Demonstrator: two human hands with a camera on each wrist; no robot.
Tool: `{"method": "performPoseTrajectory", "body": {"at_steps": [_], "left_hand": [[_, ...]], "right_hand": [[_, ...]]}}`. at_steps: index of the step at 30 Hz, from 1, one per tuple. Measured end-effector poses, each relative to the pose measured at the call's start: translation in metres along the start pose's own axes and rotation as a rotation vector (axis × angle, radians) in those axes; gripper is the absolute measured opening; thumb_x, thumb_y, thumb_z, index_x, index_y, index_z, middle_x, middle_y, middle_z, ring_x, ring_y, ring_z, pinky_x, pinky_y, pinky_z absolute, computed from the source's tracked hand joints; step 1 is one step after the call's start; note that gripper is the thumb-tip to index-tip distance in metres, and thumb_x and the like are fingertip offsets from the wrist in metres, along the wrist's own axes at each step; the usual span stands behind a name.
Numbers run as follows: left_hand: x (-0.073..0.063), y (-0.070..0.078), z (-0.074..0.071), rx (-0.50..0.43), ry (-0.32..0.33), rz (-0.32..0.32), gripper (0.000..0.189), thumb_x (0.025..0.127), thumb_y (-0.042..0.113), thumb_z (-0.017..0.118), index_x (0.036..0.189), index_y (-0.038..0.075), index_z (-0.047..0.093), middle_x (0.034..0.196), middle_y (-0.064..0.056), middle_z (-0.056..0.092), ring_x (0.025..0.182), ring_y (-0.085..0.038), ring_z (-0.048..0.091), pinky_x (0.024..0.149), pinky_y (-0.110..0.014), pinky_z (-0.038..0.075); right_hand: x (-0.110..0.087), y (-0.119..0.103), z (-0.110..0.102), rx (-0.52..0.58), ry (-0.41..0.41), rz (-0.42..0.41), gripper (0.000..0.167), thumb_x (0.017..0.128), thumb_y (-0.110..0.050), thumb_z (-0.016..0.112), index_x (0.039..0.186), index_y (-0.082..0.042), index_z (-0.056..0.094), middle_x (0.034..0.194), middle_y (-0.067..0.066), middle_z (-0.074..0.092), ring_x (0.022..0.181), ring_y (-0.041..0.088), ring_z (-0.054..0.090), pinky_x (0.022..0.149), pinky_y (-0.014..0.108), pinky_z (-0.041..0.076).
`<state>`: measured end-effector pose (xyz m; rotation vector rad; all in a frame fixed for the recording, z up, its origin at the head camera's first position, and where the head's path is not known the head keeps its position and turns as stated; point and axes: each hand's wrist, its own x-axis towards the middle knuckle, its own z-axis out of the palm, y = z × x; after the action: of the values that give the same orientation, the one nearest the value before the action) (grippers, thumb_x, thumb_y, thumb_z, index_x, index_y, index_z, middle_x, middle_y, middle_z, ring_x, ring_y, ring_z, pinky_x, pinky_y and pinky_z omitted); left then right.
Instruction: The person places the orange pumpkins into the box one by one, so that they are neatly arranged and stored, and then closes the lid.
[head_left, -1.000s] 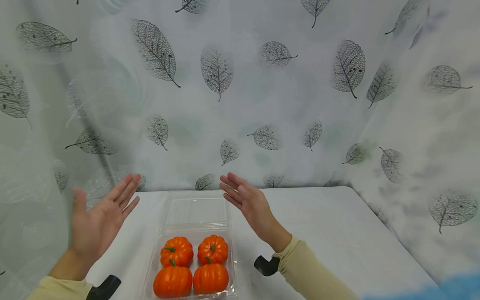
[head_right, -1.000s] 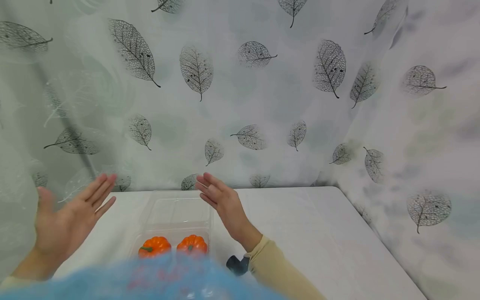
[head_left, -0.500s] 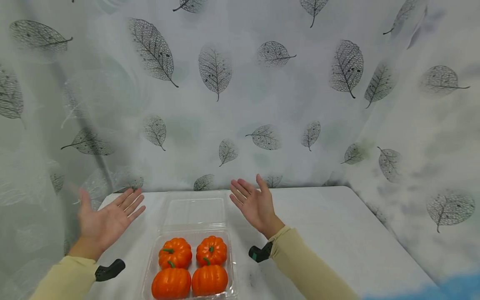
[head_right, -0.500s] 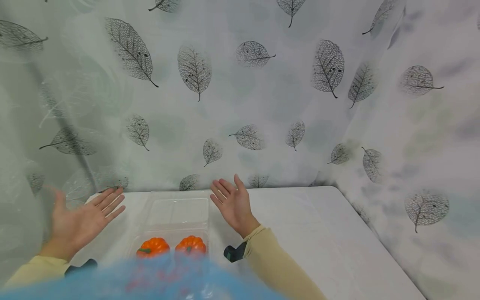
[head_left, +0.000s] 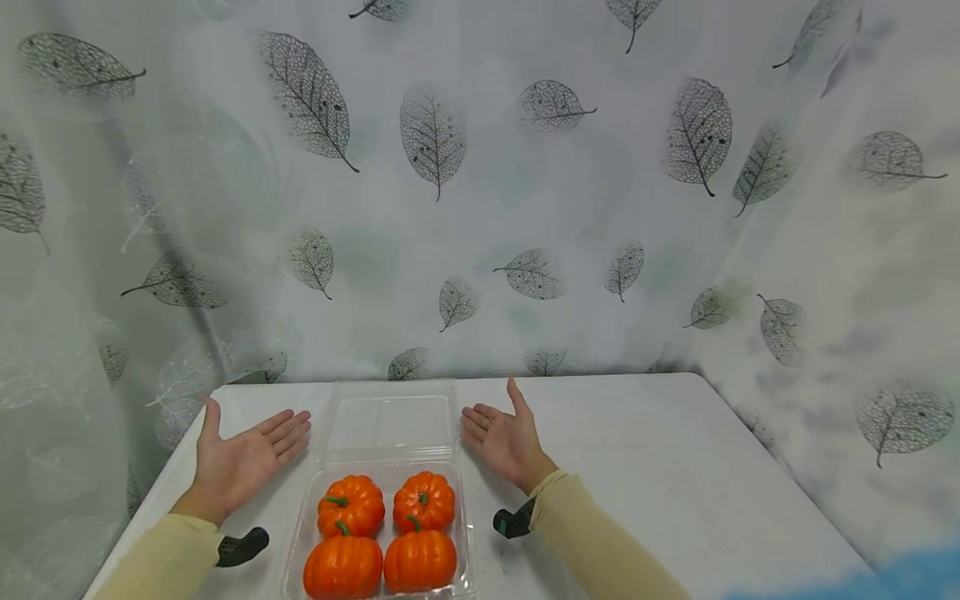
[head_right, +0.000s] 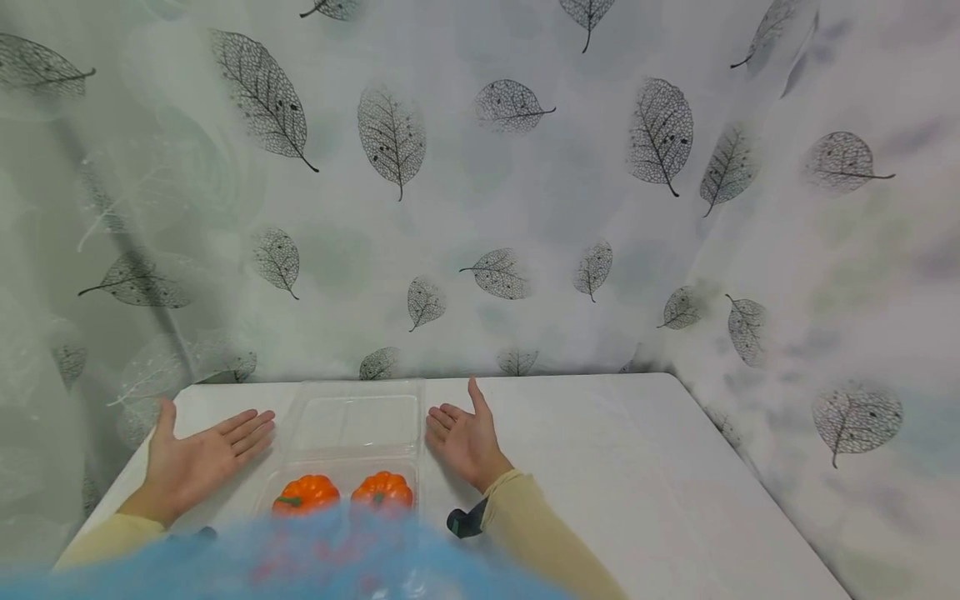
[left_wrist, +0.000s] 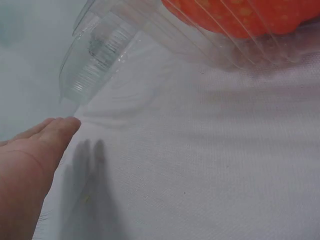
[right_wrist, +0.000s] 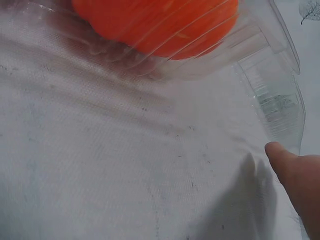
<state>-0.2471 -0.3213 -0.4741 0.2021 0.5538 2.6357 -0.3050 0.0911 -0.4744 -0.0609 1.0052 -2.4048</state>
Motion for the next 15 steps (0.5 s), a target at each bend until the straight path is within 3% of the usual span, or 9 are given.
{"method": "performPoseTrajectory", "body": {"at_steps": [8,15], "left_hand": [[0.0057,-0.0068,-0.0047,0.091,0.006,-0.024,0.129,0.08,0.088,0.046,0.15,0.016,-0.035,0.162,-0.006,-0.03,0.151,-0.025,-0.019,0.122,-0.039,-0.002],[0.0086,-0.0084,-0.0041,0.106,-0.009,-0.059,0.128,0.08,0.088,0.043,0.15,0.014,-0.035,0.162,-0.007,-0.028,0.151,-0.024,-0.017,0.122,-0.039,-0.002]], "right_hand": [[-0.0011,0.0023,-0.0039,-0.018,-0.014,0.018,0.113,0.095,-0.075,0.039,0.157,0.007,-0.005,0.166,0.023,0.002,0.153,0.035,0.003,0.122,0.047,0.01],[-0.0034,0.0022,-0.0004,-0.019,-0.033,0.03,0.114,0.093,-0.076,0.043,0.158,0.006,-0.001,0.166,0.021,0.007,0.153,0.034,0.005,0.122,0.047,0.009]]}}
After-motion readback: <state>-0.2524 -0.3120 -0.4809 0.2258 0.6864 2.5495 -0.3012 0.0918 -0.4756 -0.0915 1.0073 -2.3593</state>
